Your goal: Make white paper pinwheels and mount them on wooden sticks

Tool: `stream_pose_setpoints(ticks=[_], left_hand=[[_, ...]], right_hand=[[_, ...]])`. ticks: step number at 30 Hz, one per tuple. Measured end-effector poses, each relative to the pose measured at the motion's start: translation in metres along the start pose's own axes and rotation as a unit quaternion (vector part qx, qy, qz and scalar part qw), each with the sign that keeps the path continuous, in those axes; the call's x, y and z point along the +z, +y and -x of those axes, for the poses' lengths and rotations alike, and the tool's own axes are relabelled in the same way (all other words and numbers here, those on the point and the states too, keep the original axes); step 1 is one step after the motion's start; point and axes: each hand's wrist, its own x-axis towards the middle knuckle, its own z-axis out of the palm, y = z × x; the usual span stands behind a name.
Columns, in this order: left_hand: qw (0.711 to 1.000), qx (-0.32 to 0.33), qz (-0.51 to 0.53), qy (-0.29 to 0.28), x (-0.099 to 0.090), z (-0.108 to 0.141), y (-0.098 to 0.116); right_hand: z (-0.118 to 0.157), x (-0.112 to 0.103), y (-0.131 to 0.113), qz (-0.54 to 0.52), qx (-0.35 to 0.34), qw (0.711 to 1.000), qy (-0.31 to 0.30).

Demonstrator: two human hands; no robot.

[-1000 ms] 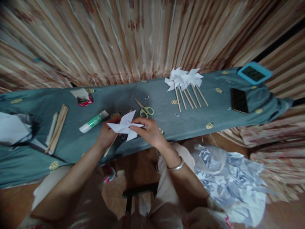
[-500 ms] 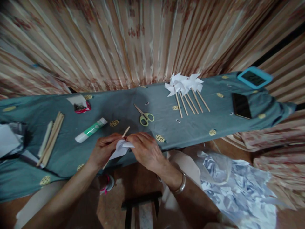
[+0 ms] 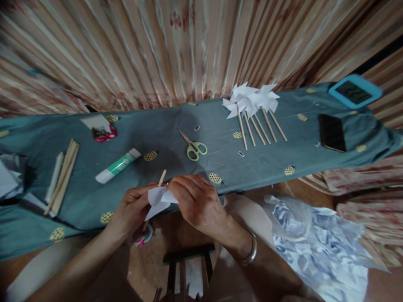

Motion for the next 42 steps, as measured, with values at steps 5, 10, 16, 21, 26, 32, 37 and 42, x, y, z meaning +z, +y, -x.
stream_pose_setpoints(ticks=[5,10,16,21,26,32,37,42], left_hand=[[0.999,0.013,-0.035,-0.021,0.001,0.003,0.005],[0.999,-0.006,-0.051,-0.012,0.004,0.006,0.007],[0.999,0.015,-0.046,-0.006,0.005,0.008,0.008],[0.998,0.024,-0.051,0.009,0.006,0.009,0.008],[0.997,0.02,-0.066,0.022,0.006,0.01,0.013],[0.993,0.058,-0.099,0.033,0.007,0.008,0.017],[0.991,0.066,-0.11,0.038,0.005,0.009,0.017],[0.993,0.068,-0.091,0.018,0.004,0.008,0.011]], right_hand=[[0.001,-0.001,-0.001,-0.002,0.004,1.0,0.002],[0.001,-0.004,-0.003,-0.002,0.007,1.0,0.012],[0.0,-0.008,-0.002,0.001,0.01,1.0,0.021],[0.001,-0.009,-0.002,0.005,0.014,1.0,0.018],[0.003,-0.008,-0.002,-0.004,0.02,1.0,0.013],[0.002,-0.008,-0.002,-0.013,0.018,1.0,0.011],[-0.002,-0.009,-0.003,-0.038,0.038,0.999,0.011],[-0.004,-0.008,0.0,-0.106,0.105,0.989,0.001]])
